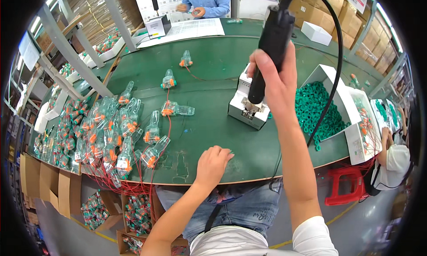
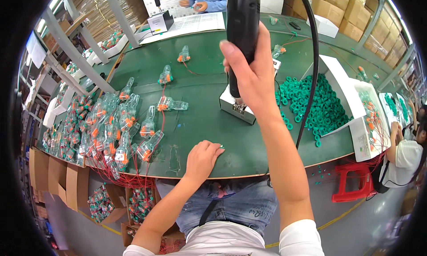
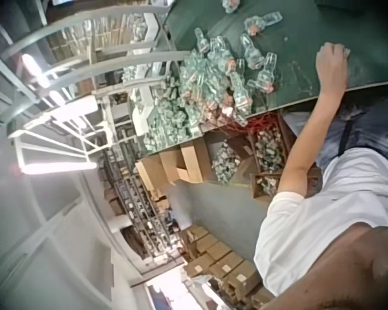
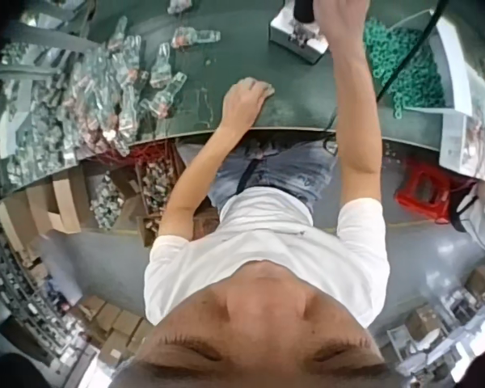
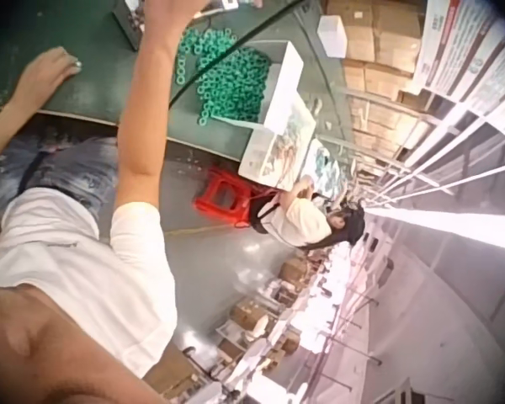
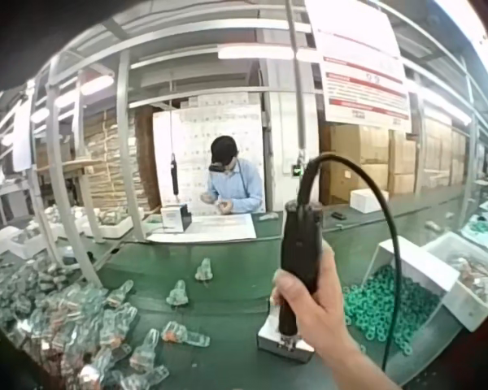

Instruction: Assembling small clear plastic electronic components by wrapping wires and attaching green rings using an electric hand tool.

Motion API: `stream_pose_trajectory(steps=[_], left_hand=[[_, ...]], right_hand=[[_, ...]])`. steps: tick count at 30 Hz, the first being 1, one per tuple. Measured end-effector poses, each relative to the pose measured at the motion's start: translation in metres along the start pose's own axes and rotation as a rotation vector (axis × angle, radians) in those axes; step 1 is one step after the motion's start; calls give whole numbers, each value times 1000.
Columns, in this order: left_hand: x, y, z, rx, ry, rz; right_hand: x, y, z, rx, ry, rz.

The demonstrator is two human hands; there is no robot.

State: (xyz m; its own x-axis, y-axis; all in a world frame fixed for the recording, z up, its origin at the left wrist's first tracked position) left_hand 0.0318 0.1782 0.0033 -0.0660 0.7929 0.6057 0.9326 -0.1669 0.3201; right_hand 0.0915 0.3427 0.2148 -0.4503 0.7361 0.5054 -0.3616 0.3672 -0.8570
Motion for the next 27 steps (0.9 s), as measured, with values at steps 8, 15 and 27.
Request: stream_pose_trajectory(steps=[8,15,27], left_hand=[[12,-25,-2,199,6,-56],[13,-30,-2,34,5,-92],[11,-35,0,-19,-23,-159]], right_hand=[[-4,44,-20,160,-4,-219],[-30,72,-1,235,-104,67],[-102,104,32,232,-118,156]])
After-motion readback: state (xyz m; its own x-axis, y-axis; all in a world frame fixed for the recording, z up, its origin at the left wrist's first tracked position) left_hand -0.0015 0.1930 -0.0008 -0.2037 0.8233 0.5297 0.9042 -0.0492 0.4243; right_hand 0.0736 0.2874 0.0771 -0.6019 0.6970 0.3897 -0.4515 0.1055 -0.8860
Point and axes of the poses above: each hand's wrist, its own x-axis towards the middle knuckle, its own z-axis out of the palm, y = z × x, the point moved 9 cm from there along x, towards the middle knuckle, and after that the axes turned 12 degrees about z, right-handed, at the moved point
